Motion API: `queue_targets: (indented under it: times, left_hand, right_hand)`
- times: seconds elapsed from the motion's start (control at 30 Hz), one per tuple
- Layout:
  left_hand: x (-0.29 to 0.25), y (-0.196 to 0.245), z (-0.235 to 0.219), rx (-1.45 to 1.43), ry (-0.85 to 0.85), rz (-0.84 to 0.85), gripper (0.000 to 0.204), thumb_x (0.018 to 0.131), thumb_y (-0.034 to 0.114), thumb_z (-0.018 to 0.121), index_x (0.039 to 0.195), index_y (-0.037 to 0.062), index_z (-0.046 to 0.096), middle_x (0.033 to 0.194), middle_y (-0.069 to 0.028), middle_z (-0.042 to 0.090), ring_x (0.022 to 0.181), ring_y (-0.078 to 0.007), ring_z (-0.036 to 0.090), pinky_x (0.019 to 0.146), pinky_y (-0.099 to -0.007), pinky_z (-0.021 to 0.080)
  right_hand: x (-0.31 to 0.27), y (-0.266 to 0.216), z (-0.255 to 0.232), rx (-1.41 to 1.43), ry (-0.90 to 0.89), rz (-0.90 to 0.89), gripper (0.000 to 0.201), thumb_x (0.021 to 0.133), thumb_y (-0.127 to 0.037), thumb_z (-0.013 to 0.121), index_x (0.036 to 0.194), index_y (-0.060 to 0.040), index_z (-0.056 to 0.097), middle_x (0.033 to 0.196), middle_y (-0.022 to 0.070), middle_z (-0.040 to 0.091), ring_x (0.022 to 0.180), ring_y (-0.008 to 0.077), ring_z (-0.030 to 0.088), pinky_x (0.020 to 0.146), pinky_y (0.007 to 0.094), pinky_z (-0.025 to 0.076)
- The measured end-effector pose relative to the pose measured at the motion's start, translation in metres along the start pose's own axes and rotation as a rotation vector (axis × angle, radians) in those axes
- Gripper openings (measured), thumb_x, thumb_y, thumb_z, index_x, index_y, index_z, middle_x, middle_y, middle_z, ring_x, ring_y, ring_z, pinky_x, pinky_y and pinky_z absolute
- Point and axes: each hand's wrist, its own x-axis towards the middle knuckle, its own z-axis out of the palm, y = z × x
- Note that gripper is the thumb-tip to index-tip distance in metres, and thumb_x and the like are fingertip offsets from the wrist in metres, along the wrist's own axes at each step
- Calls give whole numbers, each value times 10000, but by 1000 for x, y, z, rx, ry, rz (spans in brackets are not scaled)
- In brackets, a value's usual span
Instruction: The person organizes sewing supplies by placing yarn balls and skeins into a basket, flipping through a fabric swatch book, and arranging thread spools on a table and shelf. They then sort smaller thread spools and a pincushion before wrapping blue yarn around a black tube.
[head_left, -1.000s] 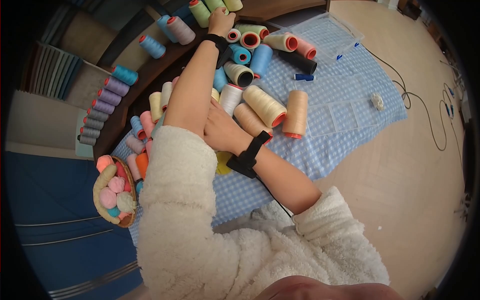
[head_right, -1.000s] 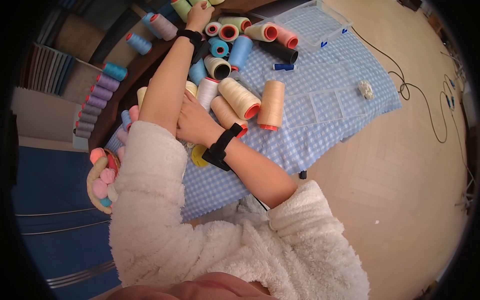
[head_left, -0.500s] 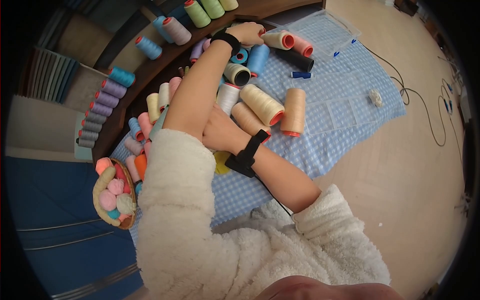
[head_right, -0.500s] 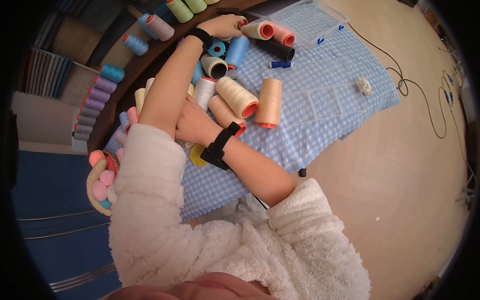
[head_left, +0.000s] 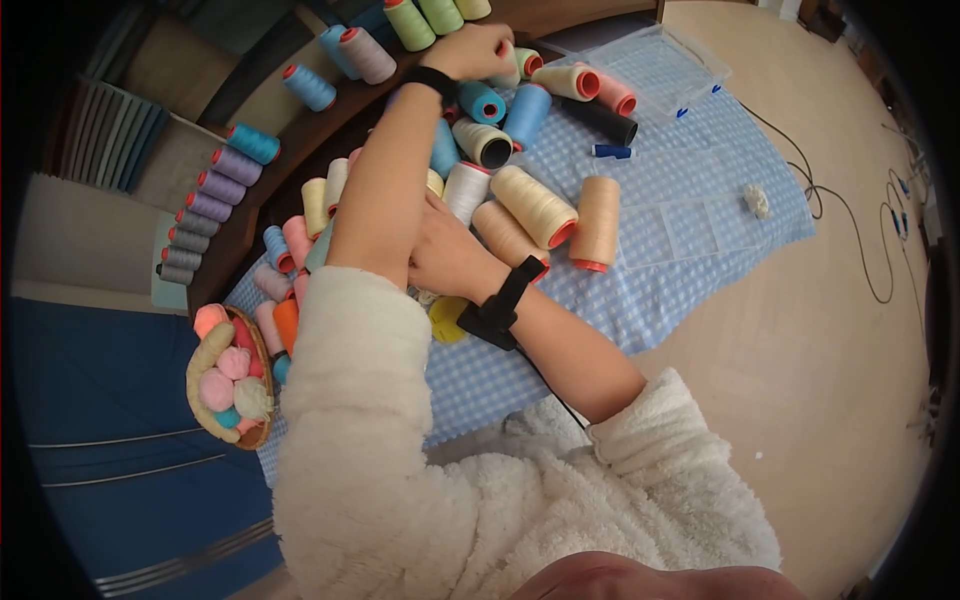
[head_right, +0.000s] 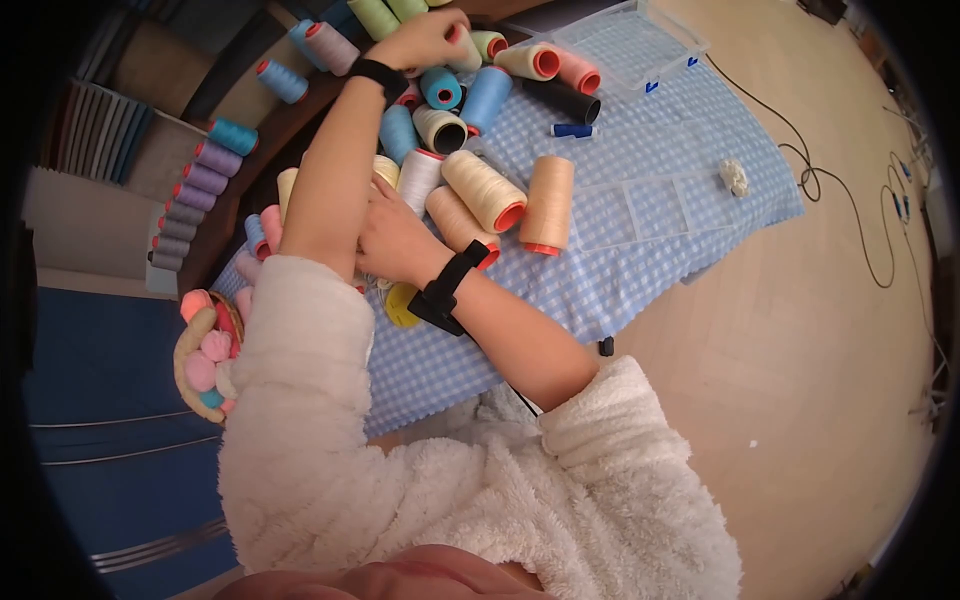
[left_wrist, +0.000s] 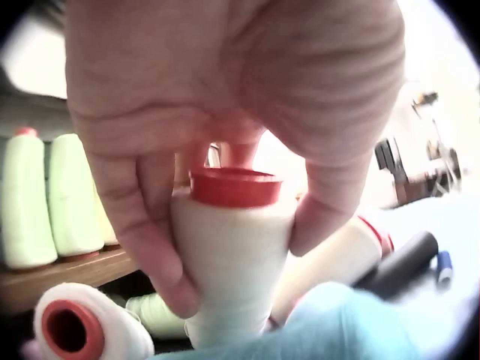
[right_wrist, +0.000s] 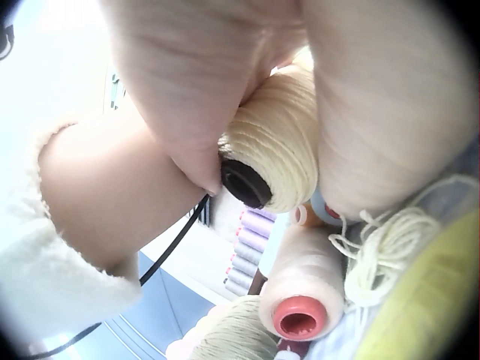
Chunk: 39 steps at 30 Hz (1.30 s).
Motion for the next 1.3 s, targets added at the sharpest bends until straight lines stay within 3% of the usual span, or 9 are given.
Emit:
queue_targets:
  times: [0.03,0.2,0.3,0.4,0.53,0.63,0.77,1.03,1.3]
  left_hand:
    - [5,-17,-5,-258,35,-35,307,862,363,680,1009,96,713,791,-81,711,707,-244,708,650,-328,547]
    - [-12,-19,-26,-1407,181,-355,315,972,312,633,1122,35,656,940,-46,703,845,-208,677,729,-330,550]
    - [-8,-34,-18,-1600,48,-283,272,991,273,609,1125,41,656,965,-58,695,846,-193,665,723,-325,559]
    - [-6,-21,-13,-1688,169,-393,239,996,225,602,1145,42,642,989,-77,681,871,-191,657,746,-323,567]
    - [19,-31,22,-1804,-95,-183,471,952,174,631,1323,-57,455,1286,-191,538,1166,-308,597,1042,-501,551]
    - [14,-13,26,-1716,-222,-162,466,942,165,642,1306,-65,467,1242,-205,554,1133,-330,612,1023,-492,562]
    - [34,-6,35,-1757,46,-268,241,985,210,614,1164,50,621,1025,-100,664,892,-211,654,765,-336,574]
    - [60,-2,27,-670,508,-388,505,804,139,805,1208,-60,575,1195,-204,666,1087,-301,661,908,-380,550]
    - [90,-23,53,-504,659,-278,561,821,166,778,1227,-92,489,1230,-270,594,1152,-387,600,971,-416,490]
  right_hand:
    - [1,0,0,-8,-10,3,525,859,-308,672,1329,-86,598,1402,139,554,1398,342,401,1214,506,226]
    - [2,-5,1,-74,-28,-17,515,821,-308,676,1293,-110,627,1340,106,596,1337,301,453,1206,531,239]
    - [2,-4,1,-97,-45,-21,515,820,-313,680,1288,-107,629,1332,105,599,1323,299,462,1205,526,244]
    - [2,-3,0,-100,-43,-25,518,820,-316,682,1288,-99,630,1340,112,596,1340,307,451,1208,518,242]
    - [3,-5,-2,-38,-5,-21,532,814,-309,689,1296,-92,627,1358,125,587,1367,323,432,1217,513,226]
    - [3,-4,-3,12,20,-19,541,832,-308,691,1319,-86,608,1378,138,574,1384,343,416,1213,513,231]
    - [2,-2,-1,48,50,-8,548,848,-311,690,1334,-78,593,1378,150,574,1377,359,425,1202,507,251]
    - [4,0,1,156,147,50,524,867,-270,639,1337,-47,581,1367,176,580,1385,364,419,1223,499,212]
    - [7,-8,-12,524,162,264,514,941,-302,594,1379,-42,528,1440,193,512,1390,377,409,1188,459,291]
